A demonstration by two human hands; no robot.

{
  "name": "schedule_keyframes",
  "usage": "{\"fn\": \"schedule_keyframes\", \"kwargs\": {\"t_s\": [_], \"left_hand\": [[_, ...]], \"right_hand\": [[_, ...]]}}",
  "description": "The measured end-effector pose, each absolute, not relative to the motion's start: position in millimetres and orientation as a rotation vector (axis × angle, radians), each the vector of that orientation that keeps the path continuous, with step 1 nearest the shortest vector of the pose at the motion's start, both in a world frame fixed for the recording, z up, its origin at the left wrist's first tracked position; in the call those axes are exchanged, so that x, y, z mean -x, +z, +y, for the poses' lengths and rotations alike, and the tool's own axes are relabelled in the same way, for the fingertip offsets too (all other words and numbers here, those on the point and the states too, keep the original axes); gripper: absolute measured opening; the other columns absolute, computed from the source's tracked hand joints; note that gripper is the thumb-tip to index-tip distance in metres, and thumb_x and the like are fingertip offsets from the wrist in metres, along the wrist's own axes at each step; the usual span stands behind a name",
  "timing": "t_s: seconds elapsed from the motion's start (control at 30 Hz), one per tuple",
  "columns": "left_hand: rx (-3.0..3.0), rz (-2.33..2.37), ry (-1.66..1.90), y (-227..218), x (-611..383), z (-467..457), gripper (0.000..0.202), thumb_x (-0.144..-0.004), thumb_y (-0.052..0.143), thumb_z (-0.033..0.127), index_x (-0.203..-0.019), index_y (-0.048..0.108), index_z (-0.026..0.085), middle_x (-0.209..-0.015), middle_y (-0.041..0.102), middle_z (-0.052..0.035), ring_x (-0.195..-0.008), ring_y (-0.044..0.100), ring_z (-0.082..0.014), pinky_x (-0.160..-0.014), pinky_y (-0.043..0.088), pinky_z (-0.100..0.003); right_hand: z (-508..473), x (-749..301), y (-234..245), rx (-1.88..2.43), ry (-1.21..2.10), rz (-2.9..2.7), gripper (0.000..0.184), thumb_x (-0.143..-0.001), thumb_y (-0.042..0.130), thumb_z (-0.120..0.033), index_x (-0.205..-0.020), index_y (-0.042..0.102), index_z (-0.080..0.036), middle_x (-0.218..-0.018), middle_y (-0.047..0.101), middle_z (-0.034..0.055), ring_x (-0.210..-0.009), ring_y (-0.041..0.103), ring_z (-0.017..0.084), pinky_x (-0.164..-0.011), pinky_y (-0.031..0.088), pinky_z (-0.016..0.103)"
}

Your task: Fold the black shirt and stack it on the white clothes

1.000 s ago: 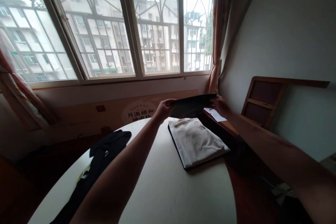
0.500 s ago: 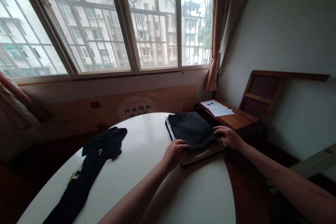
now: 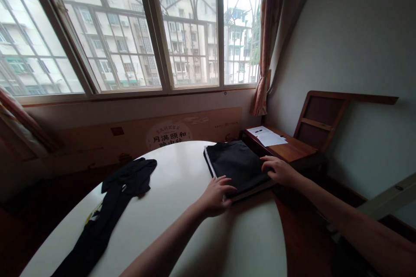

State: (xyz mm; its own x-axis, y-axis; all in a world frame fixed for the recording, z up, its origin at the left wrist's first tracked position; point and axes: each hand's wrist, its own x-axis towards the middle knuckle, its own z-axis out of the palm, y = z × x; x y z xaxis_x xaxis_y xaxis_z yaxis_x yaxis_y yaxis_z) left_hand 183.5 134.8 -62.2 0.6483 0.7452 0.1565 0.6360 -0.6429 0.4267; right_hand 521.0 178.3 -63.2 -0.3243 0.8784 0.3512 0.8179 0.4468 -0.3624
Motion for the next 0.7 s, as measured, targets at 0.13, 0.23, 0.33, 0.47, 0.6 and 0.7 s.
{"fn": "schedule_keyframes", "kwargs": {"t_s": [0.13, 0.23, 0.33, 0.47, 0.6, 0.7], "left_hand": [[-2.572, 1.049, 0.259, -63.6, -196.3, 134.2, 0.071, -0.092, 0.059, 0.044, -0.155, 0.039, 0.019, -0.164, 0.031, -0.0160, -0.153, 0.023, -0.0341, -0.124, 0.020, -0.055], [-2.637, 1.070, 0.152, -81.4, -199.2, 131.7, 0.077, -0.095, 0.054, 0.050, -0.159, 0.031, 0.014, -0.166, 0.022, -0.0184, -0.155, 0.015, -0.0342, -0.125, 0.016, -0.053], [-2.681, 1.095, 0.152, -96.2, -192.0, 125.0, 0.079, -0.095, 0.054, 0.051, -0.160, 0.027, 0.015, -0.167, 0.018, -0.0167, -0.155, 0.013, -0.0329, -0.126, 0.013, -0.051], [-2.668, 1.106, 0.144, -100.9, -182.6, 115.5, 0.080, -0.095, 0.052, 0.053, -0.161, 0.026, 0.017, -0.167, 0.017, -0.0166, -0.155, 0.013, -0.0334, -0.126, 0.014, -0.053], [-2.642, 1.130, 0.141, -98.3, -181.2, 105.8, 0.081, -0.095, 0.050, 0.055, -0.161, 0.025, 0.014, -0.167, 0.015, -0.0182, -0.155, 0.012, -0.0350, -0.125, 0.014, -0.056], [-2.619, 1.132, 0.124, -94.8, -172.8, 91.7, 0.081, -0.095, 0.050, 0.054, -0.161, 0.025, 0.012, -0.167, 0.016, -0.0187, -0.155, 0.013, -0.0350, -0.125, 0.016, -0.054]], "right_hand": [[204.9, -474.3, -49.7, 1.238, 0.217, -2.162, 0.036, -0.085, 0.057, -0.022, -0.117, 0.074, -0.023, -0.141, 0.063, 0.0101, -0.138, 0.051, 0.028, -0.118, 0.038, 0.043], [222.9, -437.0, -62.9, 1.225, 0.312, -2.258, 0.051, -0.092, 0.058, -0.036, -0.141, 0.060, -0.023, -0.152, 0.052, 0.0126, -0.146, 0.042, 0.031, -0.120, 0.032, 0.049], [234.7, -421.0, -86.0, 1.372, 0.311, -2.401, 0.062, -0.092, 0.059, -0.049, -0.149, 0.051, -0.027, -0.161, 0.039, 0.0119, -0.151, 0.031, 0.035, -0.121, 0.023, 0.055], [254.1, -429.4, -98.0, 1.601, 0.249, -2.416, 0.063, -0.096, 0.051, -0.055, -0.152, 0.046, -0.029, -0.163, 0.035, 0.0105, -0.153, 0.026, 0.033, -0.123, 0.017, 0.054], [274.2, -435.2, -85.2, 1.829, 0.238, -2.268, 0.057, -0.098, 0.046, -0.050, -0.149, 0.050, -0.024, -0.161, 0.038, 0.0159, -0.150, 0.029, 0.041, -0.116, 0.017, 0.070], [273.2, -424.5, -73.7, 1.904, 0.175, -2.153, 0.055, -0.099, 0.046, -0.045, -0.149, 0.051, -0.023, -0.160, 0.040, 0.0179, -0.150, 0.029, 0.042, -0.115, 0.015, 0.072]]}}
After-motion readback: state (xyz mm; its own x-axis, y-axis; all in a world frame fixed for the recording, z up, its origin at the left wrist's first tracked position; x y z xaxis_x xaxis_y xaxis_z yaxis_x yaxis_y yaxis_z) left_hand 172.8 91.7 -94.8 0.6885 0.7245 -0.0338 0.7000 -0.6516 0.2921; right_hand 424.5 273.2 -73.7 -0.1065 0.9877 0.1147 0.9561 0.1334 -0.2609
